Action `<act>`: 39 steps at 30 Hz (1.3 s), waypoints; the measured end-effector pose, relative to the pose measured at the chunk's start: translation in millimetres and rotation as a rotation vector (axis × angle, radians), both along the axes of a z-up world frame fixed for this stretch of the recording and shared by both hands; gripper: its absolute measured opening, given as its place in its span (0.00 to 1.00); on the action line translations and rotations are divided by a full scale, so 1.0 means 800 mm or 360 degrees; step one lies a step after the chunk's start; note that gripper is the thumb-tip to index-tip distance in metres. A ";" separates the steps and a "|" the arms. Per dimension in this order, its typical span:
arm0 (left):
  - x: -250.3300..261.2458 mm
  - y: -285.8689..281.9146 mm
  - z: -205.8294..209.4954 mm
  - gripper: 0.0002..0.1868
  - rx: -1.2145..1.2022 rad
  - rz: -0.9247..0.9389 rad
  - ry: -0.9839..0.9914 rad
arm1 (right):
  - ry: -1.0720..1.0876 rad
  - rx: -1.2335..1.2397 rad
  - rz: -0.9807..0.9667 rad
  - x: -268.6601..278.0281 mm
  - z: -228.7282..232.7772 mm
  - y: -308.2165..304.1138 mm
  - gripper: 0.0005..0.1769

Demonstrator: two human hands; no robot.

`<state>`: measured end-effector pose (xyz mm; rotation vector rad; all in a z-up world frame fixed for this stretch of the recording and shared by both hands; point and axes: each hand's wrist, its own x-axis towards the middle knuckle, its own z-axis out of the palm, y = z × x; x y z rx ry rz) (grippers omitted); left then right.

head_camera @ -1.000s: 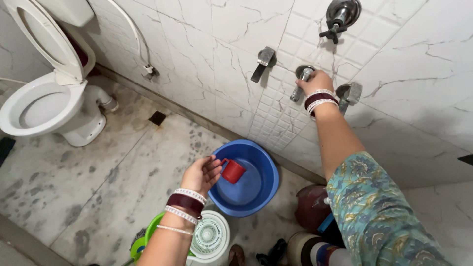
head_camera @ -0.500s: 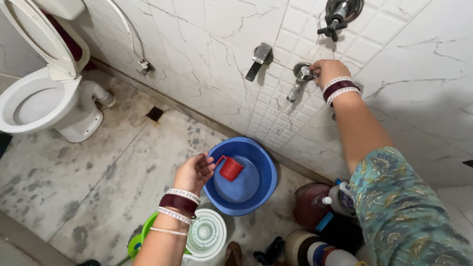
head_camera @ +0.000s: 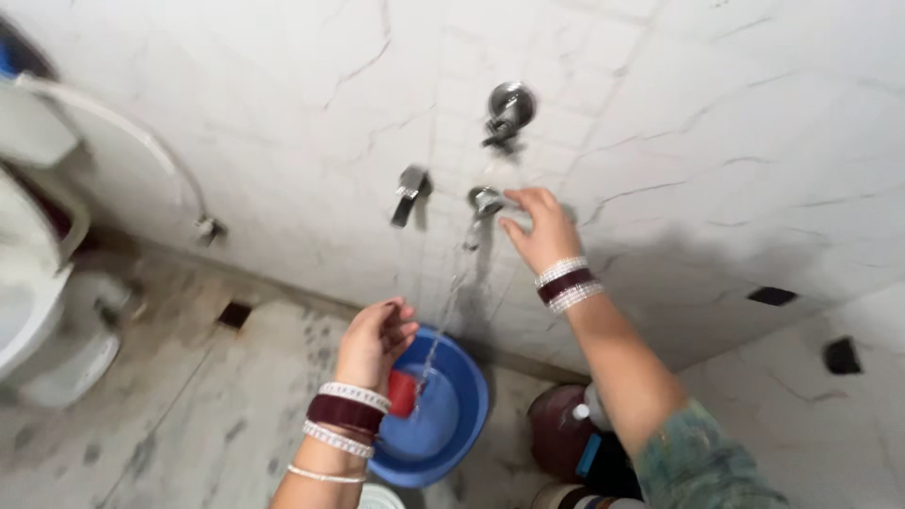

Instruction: The person fills a bucket with water from a tap, adds cleaning liquid from a bottle, rinses a mop head in the bucket, and uses the mop to clean the floor.

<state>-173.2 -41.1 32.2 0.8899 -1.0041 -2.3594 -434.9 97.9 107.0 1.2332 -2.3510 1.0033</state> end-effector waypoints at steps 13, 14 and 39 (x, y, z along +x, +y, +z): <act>-0.177 0.230 0.390 0.11 -0.1437 -0.0699 0.1117 | 0.0585 -0.1026 -0.0433 0.051 0.363 0.368 0.14; -0.180 0.253 0.413 0.11 -0.1483 -0.0739 0.1122 | 0.0673 -0.1114 -0.0497 0.036 0.377 0.399 0.13; -0.232 0.332 0.494 0.13 -0.1944 -0.0635 0.1182 | 0.1327 -0.1159 -0.1324 -0.210 0.439 0.606 0.23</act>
